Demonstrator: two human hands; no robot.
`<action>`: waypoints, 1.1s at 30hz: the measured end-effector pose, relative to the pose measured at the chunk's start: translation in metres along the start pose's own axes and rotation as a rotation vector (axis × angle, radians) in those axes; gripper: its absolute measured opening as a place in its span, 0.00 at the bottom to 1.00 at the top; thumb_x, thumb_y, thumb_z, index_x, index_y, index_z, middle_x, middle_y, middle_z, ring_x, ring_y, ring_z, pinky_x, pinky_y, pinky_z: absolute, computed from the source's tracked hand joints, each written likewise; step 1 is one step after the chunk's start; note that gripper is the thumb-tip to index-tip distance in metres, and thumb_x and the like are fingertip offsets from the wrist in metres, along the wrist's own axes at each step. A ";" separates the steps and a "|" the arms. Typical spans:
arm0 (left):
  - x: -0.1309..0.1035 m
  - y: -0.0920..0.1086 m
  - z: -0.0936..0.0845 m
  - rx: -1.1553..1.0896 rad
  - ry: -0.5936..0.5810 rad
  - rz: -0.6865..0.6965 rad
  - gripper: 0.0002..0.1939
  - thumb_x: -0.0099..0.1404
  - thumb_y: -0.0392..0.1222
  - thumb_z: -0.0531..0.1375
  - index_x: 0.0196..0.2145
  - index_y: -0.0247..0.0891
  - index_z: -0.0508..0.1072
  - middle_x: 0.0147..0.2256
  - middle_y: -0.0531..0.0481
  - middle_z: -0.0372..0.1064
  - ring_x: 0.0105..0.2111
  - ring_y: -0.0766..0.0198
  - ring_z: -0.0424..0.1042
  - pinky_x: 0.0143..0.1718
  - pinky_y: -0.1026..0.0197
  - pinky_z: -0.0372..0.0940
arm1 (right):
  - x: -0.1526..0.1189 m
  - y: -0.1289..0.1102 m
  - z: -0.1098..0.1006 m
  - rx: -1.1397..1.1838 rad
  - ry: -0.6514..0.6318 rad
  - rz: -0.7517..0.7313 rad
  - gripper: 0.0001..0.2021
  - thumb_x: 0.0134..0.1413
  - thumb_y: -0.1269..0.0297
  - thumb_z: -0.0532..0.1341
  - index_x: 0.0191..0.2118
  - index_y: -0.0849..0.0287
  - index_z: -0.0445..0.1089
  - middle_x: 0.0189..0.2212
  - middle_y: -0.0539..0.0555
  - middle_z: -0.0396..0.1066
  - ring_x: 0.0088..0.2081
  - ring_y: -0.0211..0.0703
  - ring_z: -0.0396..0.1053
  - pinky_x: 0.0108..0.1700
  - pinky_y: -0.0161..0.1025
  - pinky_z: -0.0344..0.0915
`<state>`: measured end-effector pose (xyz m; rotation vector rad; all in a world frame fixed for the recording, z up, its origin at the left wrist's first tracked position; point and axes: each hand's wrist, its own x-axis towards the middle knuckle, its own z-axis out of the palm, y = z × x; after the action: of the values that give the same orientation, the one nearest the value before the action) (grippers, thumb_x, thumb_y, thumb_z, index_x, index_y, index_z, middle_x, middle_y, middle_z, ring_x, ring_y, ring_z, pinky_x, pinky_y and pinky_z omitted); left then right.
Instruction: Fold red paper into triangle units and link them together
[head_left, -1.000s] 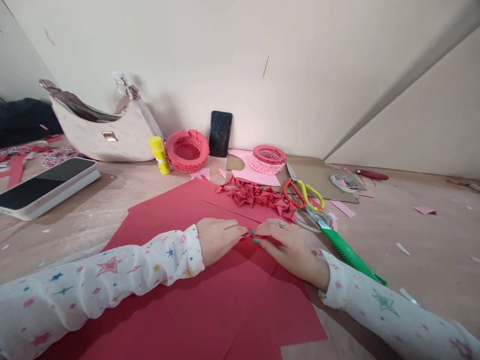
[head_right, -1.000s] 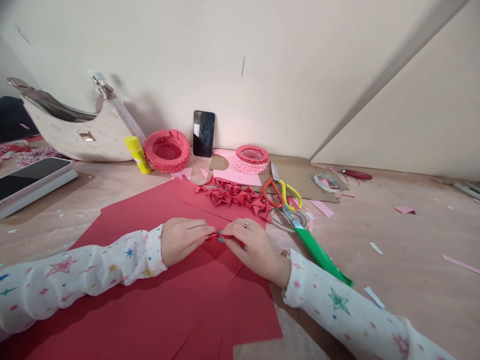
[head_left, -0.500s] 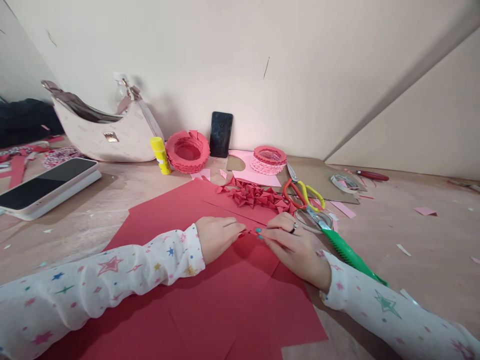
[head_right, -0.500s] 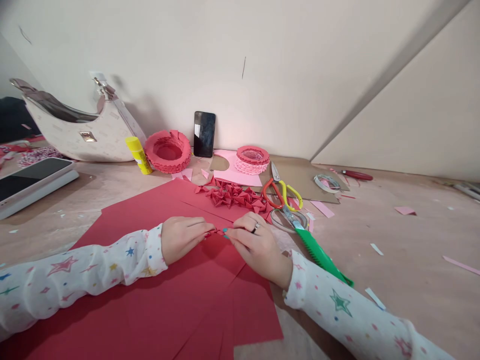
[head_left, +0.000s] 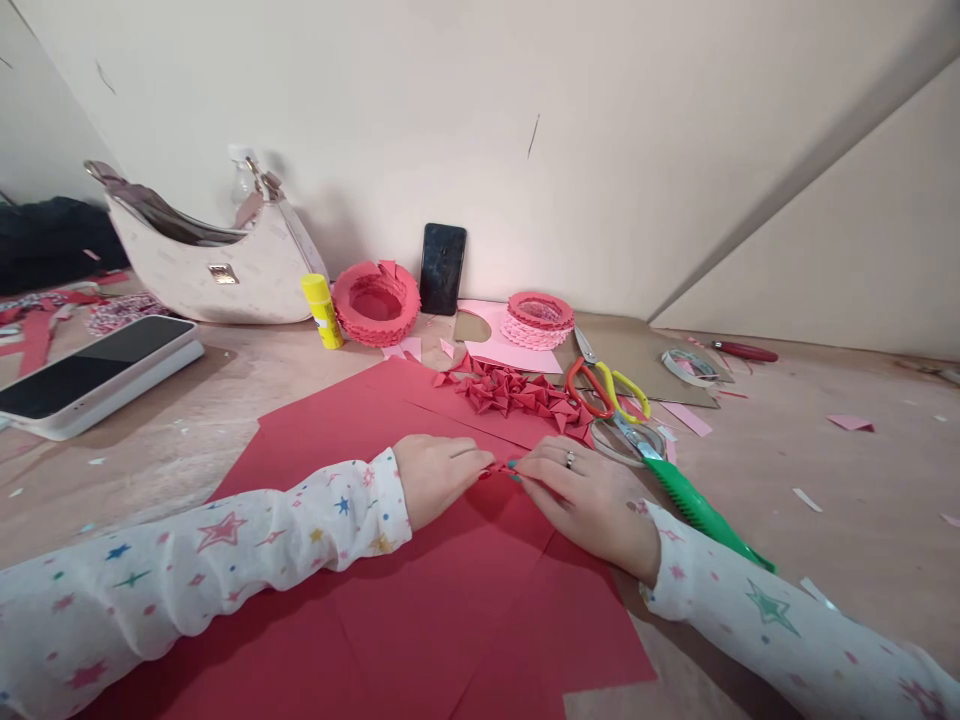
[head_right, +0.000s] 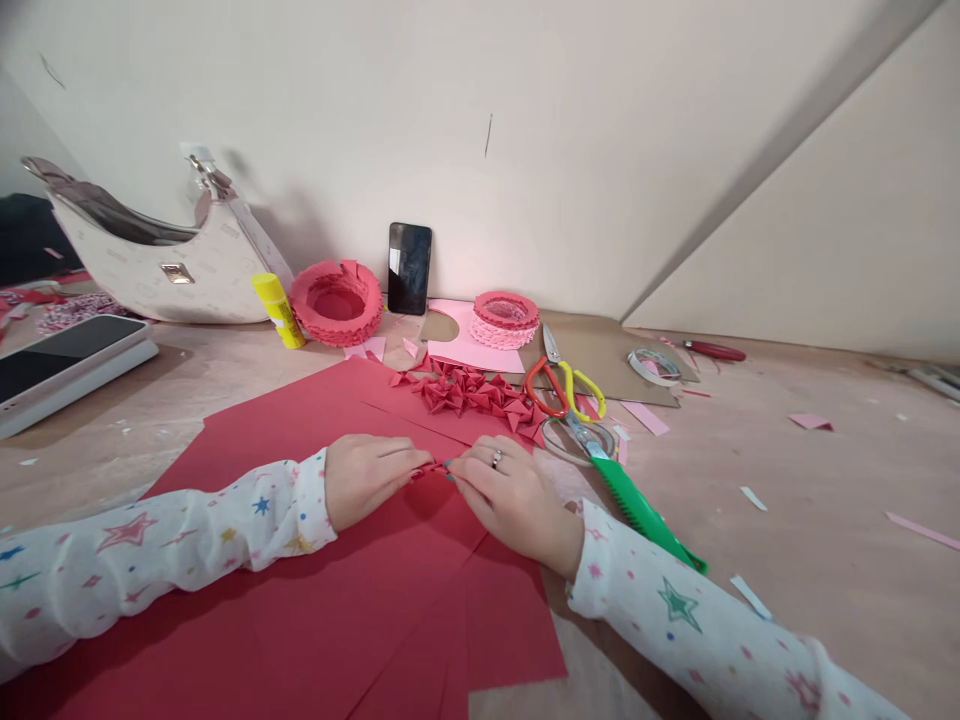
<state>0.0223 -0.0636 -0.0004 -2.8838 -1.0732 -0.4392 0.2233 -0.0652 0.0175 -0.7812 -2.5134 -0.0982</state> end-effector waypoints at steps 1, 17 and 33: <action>0.000 0.000 0.000 0.007 -0.009 0.006 0.13 0.63 0.38 0.42 0.40 0.39 0.63 0.29 0.51 0.66 0.29 0.67 0.67 0.27 0.66 0.59 | 0.000 0.000 0.000 -0.005 -0.009 -0.018 0.06 0.50 0.73 0.52 0.31 0.60 0.66 0.25 0.52 0.69 0.30 0.37 0.64 0.34 0.34 0.63; 0.001 0.006 -0.002 0.021 0.004 -0.031 0.14 0.63 0.38 0.41 0.38 0.40 0.64 0.28 0.52 0.65 0.27 0.67 0.66 0.25 0.65 0.58 | 0.005 0.017 0.015 0.034 -0.090 0.257 0.13 0.52 0.68 0.49 0.45 0.59 0.60 0.48 0.57 0.58 0.51 0.46 0.51 0.51 0.49 0.53; 0.003 0.007 -0.003 0.000 0.037 -0.024 0.12 0.61 0.39 0.44 0.36 0.38 0.66 0.30 0.50 0.66 0.30 0.66 0.64 0.29 0.62 0.55 | 0.006 0.017 0.014 0.133 -0.013 0.270 0.12 0.51 0.71 0.50 0.40 0.57 0.65 0.39 0.54 0.65 0.44 0.42 0.58 0.47 0.44 0.58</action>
<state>0.0279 -0.0673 0.0039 -2.8534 -1.1026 -0.4918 0.2219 -0.0446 0.0066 -1.0573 -2.3720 0.1651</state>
